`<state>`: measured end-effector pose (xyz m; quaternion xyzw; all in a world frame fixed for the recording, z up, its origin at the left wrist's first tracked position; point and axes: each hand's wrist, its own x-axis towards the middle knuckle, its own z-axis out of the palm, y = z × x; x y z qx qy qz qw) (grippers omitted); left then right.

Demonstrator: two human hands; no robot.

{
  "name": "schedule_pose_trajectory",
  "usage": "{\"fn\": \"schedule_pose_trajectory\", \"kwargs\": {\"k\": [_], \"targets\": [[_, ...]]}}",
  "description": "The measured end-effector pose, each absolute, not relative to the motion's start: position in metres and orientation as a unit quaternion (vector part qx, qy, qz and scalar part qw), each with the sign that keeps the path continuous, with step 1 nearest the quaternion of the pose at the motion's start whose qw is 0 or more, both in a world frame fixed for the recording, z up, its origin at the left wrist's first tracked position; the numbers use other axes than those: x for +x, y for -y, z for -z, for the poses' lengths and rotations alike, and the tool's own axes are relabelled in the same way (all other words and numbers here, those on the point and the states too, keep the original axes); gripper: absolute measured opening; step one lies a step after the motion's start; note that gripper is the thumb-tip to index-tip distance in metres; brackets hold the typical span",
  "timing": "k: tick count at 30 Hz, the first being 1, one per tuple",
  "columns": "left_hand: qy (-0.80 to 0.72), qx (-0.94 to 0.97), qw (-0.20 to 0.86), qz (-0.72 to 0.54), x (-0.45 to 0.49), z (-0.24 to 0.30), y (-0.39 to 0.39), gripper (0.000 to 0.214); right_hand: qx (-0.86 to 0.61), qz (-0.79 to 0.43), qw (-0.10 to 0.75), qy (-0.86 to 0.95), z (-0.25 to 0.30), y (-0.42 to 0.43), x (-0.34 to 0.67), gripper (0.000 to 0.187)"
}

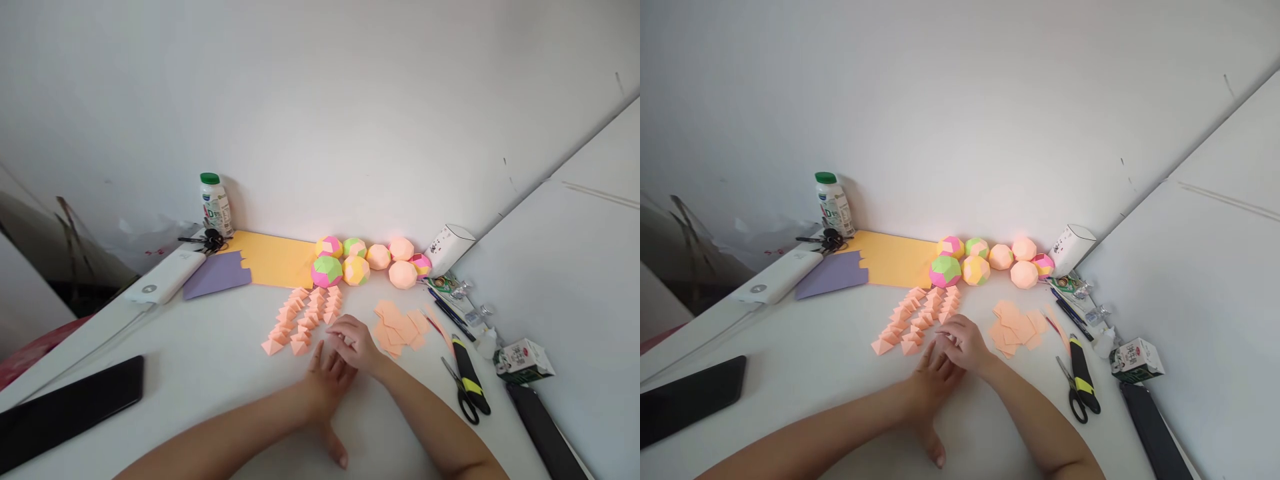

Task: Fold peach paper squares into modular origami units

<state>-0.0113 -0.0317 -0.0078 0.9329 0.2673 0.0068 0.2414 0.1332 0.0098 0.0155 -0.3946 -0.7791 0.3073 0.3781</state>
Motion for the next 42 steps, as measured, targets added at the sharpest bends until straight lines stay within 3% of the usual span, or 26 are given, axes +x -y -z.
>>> {"fn": "schedule_pose_trajectory", "kwargs": {"k": [3,6,9,13,16,18,27,42], "targets": [[-0.309,0.935,0.164,-0.057,-0.003,0.009,0.046,0.123,-0.336,-0.439,0.375,0.744,-0.034,-0.010,0.137,0.041],[-0.355,0.921,0.094,-0.132,0.002,0.003,0.050,0.120,-0.255,-0.606,0.385,0.648,-0.051,-0.008,0.137,0.069],[-0.338,0.921,0.069,-0.180,0.002,0.002,0.049,0.117,-0.214,-0.710,0.355,0.570,-0.059,0.003,0.132,0.089],[-0.290,0.935,0.134,-0.156,0.005,0.016,0.057,0.114,-0.278,-0.725,0.324,0.541,-0.056,0.020,0.127,0.076],[-0.330,0.914,0.209,-0.107,0.008,0.029,0.068,0.117,-0.351,-0.666,0.273,0.599,-0.052,0.027,0.126,0.032],[-0.324,0.912,0.234,-0.094,0.009,0.035,0.073,0.116,-0.401,-0.620,0.244,0.629,-0.050,0.030,0.125,0.017],[-0.301,0.916,0.252,-0.089,0.007,0.040,0.070,0.117,-0.536,-0.510,0.250,0.625,-0.021,0.033,0.116,0.021],[-0.307,0.911,0.260,-0.086,0.006,0.029,0.068,0.112,-0.550,-0.462,0.259,0.645,-0.023,0.035,0.114,0.019]]}}
